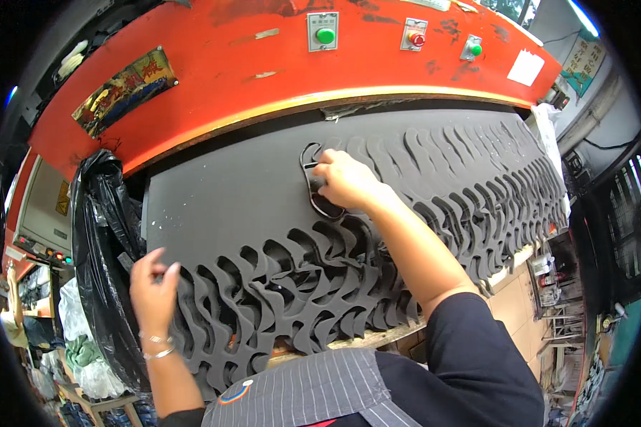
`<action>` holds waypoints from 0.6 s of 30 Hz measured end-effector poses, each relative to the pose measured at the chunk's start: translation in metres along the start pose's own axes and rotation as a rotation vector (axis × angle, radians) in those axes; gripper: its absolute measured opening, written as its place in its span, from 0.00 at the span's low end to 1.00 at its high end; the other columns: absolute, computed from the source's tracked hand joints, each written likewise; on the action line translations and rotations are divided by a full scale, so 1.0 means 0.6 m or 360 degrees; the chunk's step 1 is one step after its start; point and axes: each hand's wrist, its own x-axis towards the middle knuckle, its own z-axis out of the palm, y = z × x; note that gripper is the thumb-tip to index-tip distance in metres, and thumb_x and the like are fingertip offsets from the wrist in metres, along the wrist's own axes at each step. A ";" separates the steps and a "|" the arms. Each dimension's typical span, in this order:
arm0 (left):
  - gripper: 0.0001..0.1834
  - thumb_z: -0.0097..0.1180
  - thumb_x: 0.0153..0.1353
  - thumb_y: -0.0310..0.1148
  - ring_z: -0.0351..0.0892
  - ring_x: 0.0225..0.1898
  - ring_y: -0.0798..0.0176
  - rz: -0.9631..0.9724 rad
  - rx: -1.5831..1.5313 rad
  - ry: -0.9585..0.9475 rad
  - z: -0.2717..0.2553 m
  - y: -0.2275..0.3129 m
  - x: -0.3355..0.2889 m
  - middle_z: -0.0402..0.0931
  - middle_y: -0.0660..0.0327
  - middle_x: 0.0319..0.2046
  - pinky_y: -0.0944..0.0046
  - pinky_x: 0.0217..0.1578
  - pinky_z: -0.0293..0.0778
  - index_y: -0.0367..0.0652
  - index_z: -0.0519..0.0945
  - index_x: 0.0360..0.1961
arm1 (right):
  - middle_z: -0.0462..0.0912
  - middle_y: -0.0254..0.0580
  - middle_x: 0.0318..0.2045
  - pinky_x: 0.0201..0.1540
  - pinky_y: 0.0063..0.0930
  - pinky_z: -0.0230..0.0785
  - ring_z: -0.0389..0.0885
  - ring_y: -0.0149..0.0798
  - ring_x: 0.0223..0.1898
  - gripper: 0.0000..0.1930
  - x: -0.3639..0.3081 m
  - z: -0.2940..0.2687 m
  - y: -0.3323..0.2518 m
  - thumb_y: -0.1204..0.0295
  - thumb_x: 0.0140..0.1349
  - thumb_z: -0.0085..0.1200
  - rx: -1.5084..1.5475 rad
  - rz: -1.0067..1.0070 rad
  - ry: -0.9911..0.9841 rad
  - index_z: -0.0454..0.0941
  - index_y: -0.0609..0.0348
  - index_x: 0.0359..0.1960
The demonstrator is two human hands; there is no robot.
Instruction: Cutting foam shoe components using a hydraulic die-cutting press machine.
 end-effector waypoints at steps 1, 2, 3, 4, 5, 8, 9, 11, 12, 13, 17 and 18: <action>0.18 0.64 0.52 0.32 0.78 0.35 0.57 0.0018 -0.0159 -0.0223 0.046 0.047 0.030 0.79 0.59 0.32 0.60 0.40 0.73 0.44 0.80 0.46 | 0.75 0.42 0.51 0.54 0.38 0.70 0.74 0.50 0.51 0.20 0.006 0.005 0.017 0.68 0.50 0.60 -0.0106 -0.0092 -0.0070 0.80 0.50 0.48; 0.16 0.64 0.52 0.32 0.77 0.33 0.60 0.0140 -0.0333 -0.0342 0.100 0.089 0.048 0.76 0.60 0.28 0.62 0.38 0.73 0.44 0.81 0.44 | 0.75 0.43 0.50 0.55 0.40 0.69 0.74 0.51 0.52 0.20 0.021 0.013 0.016 0.67 0.49 0.60 -0.0109 -0.0028 -0.0272 0.80 0.54 0.47; 0.14 0.64 0.52 0.31 0.76 0.31 0.63 0.0270 -0.0510 -0.0466 0.160 0.121 0.056 0.74 0.61 0.25 0.65 0.36 0.73 0.44 0.82 0.41 | 0.76 0.44 0.50 0.55 0.41 0.69 0.74 0.50 0.53 0.21 0.035 0.012 0.020 0.67 0.48 0.60 -0.0003 0.0032 -0.0401 0.80 0.53 0.47; 0.12 0.64 0.52 0.32 0.76 0.31 0.60 0.0382 -0.0455 -0.0493 0.206 0.137 0.061 0.74 0.60 0.25 0.63 0.35 0.73 0.45 0.83 0.39 | 0.79 0.45 0.46 0.51 0.42 0.71 0.77 0.50 0.50 0.21 0.058 -0.002 -0.003 0.66 0.47 0.59 -0.0054 0.0100 -0.0603 0.81 0.51 0.46; 0.11 0.64 0.52 0.34 0.77 0.32 0.57 0.0513 -0.0422 -0.0526 0.252 0.150 0.071 0.74 0.59 0.26 0.61 0.35 0.74 0.46 0.83 0.37 | 0.83 0.45 0.42 0.47 0.43 0.74 0.80 0.50 0.46 0.21 0.080 0.002 -0.016 0.64 0.47 0.58 -0.0110 0.0089 -0.0694 0.81 0.49 0.47; 0.10 0.66 0.48 0.37 0.77 0.37 0.51 0.0857 -0.0063 -0.0387 0.345 0.144 0.098 0.74 0.59 0.29 0.53 0.38 0.73 0.48 0.83 0.32 | 0.84 0.44 0.42 0.46 0.42 0.75 0.82 0.47 0.46 0.20 0.128 0.017 -0.039 0.63 0.47 0.58 -0.0147 0.0118 -0.0763 0.83 0.43 0.46; 0.07 0.64 0.47 0.34 0.76 0.38 0.52 0.0907 -0.0166 -0.0416 0.354 0.133 0.107 0.74 0.59 0.28 0.54 0.38 0.73 0.48 0.83 0.29 | 0.84 0.43 0.43 0.47 0.41 0.75 0.82 0.46 0.46 0.21 0.135 0.012 -0.049 0.63 0.46 0.59 -0.0133 0.0118 -0.0812 0.84 0.43 0.45; 0.04 0.62 0.48 0.30 0.75 0.36 0.52 0.1058 -0.0154 -0.0479 0.351 0.144 0.116 0.73 0.60 0.27 0.53 0.36 0.71 0.47 0.82 0.27 | 0.84 0.43 0.43 0.47 0.39 0.74 0.82 0.45 0.46 0.22 0.160 0.032 -0.025 0.61 0.44 0.61 -0.0262 -0.0027 -0.0912 0.84 0.46 0.45; 0.03 0.62 0.48 0.29 0.74 0.35 0.52 0.1075 -0.0168 -0.0456 0.353 0.135 0.124 0.73 0.60 0.27 0.54 0.36 0.70 0.46 0.82 0.26 | 0.84 0.43 0.44 0.46 0.38 0.74 0.82 0.45 0.46 0.22 0.173 0.026 -0.032 0.62 0.45 0.61 -0.0236 0.0000 -0.0979 0.84 0.47 0.45; 0.02 0.61 0.49 0.30 0.73 0.36 0.55 0.1084 -0.0168 -0.0453 0.343 0.124 0.132 0.72 0.63 0.28 0.56 0.37 0.68 0.47 0.81 0.26 | 0.84 0.44 0.44 0.46 0.38 0.74 0.82 0.44 0.46 0.22 0.181 0.015 -0.053 0.62 0.45 0.61 -0.0246 -0.0010 -0.0968 0.84 0.52 0.45; 0.05 0.63 0.47 0.27 0.72 0.38 0.50 0.1003 -0.0303 -0.0487 0.308 0.169 0.170 0.73 0.57 0.29 0.55 0.40 0.69 0.41 0.80 0.26 | 0.84 0.48 0.44 0.45 0.38 0.74 0.83 0.44 0.45 0.22 0.196 0.035 -0.032 0.61 0.46 0.61 -0.0115 0.0138 -0.0854 0.84 0.57 0.44; 0.07 0.64 0.47 0.27 0.72 0.37 0.50 0.0935 -0.0420 -0.0507 0.309 0.154 0.172 0.73 0.55 0.30 0.54 0.41 0.69 0.41 0.79 0.28 | 0.84 0.49 0.44 0.46 0.38 0.74 0.83 0.45 0.45 0.23 0.194 0.024 -0.046 0.60 0.46 0.61 -0.0004 0.0188 -0.0894 0.84 0.59 0.43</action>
